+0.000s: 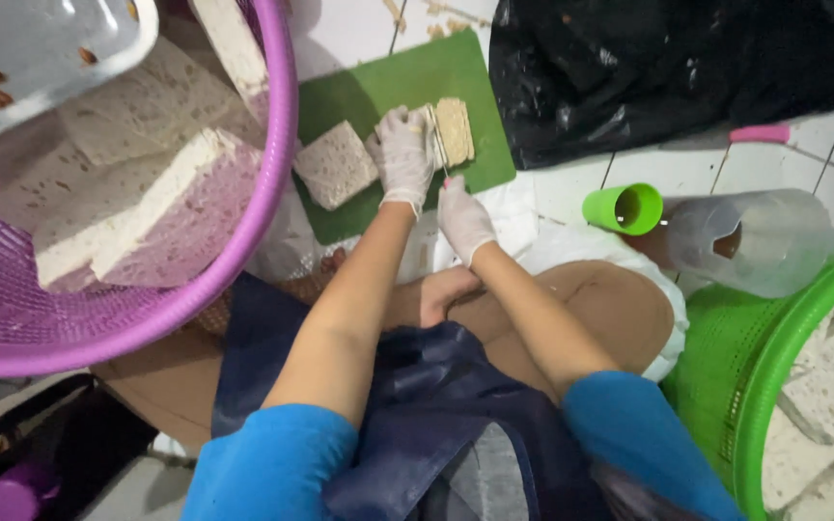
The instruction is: A person wearing gloves slices blocks of tempeh into thin strips using a knife on a cutting board while sitting on the floor.
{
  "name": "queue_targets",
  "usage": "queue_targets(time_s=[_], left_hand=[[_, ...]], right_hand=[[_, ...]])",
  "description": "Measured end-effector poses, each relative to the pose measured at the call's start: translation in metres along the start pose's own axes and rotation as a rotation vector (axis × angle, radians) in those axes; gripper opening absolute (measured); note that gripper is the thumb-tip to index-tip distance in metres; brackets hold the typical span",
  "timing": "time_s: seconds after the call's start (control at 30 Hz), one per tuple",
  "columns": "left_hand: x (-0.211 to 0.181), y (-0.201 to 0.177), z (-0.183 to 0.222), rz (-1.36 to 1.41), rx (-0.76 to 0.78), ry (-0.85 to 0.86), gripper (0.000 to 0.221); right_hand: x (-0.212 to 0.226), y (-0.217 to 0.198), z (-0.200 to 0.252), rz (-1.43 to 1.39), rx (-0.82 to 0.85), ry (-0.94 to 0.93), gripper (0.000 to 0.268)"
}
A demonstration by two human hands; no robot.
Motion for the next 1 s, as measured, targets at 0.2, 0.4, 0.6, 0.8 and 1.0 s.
queue_targets(time_s=[0.2, 0.4, 0.6, 0.8, 1.0], left_hand=[[0.009, 0.014, 0.0, -0.032, -0.001, -0.026, 0.016], [0.015, 0.037, -0.006, 0.003, 0.007, -0.022, 0.022], [0.032, 0.076, -0.019, -0.044, -0.053, -0.015, 0.027], [0.046, 0.109, -0.025, 0.066, -0.082, 0.003, 0.028], [0.062, 0.15, -0.046, 0.048, -0.154, 0.01, 0.03]], right_hand=[[0.056, -0.055, 0.068, 0.499, -0.129, -0.219, 0.028], [0.03, -0.025, 0.047, 0.297, -0.102, -0.035, 0.035], [0.027, -0.024, 0.019, 0.113, -0.114, -0.054, 0.032], [0.053, -0.057, 0.075, 0.257, -0.153, -0.06, 0.033], [0.033, -0.024, 0.03, 0.146, -0.071, -0.076, 0.028]])
Point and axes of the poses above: each hand's wrist, its own z-axis away from the middle knuckle, its own y-axis out of the palm, x = y × z, the point moved 5 cm from there along -z, towards the middle knuckle, and after that the axes turned 8 degrees about x, right-handed, at the moved point
